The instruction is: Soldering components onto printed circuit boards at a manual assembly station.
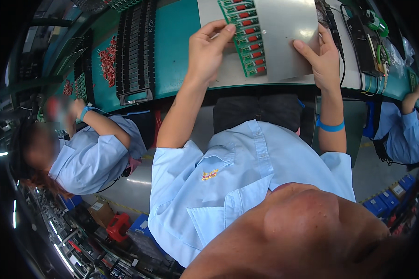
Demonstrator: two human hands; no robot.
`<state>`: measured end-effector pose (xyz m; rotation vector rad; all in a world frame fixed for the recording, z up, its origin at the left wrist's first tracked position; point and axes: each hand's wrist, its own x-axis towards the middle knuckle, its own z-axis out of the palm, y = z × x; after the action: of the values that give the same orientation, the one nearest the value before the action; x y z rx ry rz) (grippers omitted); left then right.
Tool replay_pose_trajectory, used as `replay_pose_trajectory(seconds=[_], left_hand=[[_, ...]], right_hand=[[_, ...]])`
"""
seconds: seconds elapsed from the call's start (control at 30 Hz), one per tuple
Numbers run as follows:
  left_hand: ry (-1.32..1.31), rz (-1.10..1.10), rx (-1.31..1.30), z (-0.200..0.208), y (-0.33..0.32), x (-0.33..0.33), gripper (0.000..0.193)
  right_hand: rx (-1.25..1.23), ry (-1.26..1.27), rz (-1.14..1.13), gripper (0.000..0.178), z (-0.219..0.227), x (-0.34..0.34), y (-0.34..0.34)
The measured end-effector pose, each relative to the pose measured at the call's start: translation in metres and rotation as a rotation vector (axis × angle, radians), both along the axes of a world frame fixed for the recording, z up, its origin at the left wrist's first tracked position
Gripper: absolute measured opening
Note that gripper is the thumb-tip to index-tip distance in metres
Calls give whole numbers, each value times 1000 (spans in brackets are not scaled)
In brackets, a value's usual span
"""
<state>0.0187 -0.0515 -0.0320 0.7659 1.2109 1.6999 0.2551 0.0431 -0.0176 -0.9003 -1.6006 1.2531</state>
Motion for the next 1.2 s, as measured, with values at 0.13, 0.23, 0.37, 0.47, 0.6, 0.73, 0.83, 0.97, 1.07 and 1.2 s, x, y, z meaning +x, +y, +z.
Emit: replay_pose_trajectory(seconds=[0.13, 0.23, 0.37, 0.47, 0.6, 0.73, 0.83, 0.97, 1.07, 1.2], left_hand=[[-40, -22, 13, 0, -6, 13, 24], [-51, -32, 31, 1, -8, 17, 24], [-38, -34, 68, 5, -10, 20, 23], [-4, -71, 104, 8, -7, 21, 24], [18, -92, 44, 7, 4, 23, 23], [48, -111, -28, 7, 6, 27, 23], [70, -136, -32, 10, 7, 30, 25], [129, -140, -30, 16, 6, 30, 27], [218, -135, -45, 24, 5, 34, 28], [429, -93, -110, 33, 7, 39, 31]], right_hand=[[-28, -65, 49, 63, -4, -1, -2], [-49, -78, 57, 65, -7, -3, -3], [-87, -47, 37, 64, -15, -4, -2], [-153, 17, 62, 63, -27, 5, 8], [-198, 31, 85, 62, -33, 12, 14], [-205, 35, 98, 61, -33, 17, 19], [-168, 26, 88, 61, -32, 24, 21], [-148, 46, 83, 60, -31, 20, 18], [-91, 68, 54, 59, -28, 16, 12], [37, 102, -5, 56, -23, 16, 2]])
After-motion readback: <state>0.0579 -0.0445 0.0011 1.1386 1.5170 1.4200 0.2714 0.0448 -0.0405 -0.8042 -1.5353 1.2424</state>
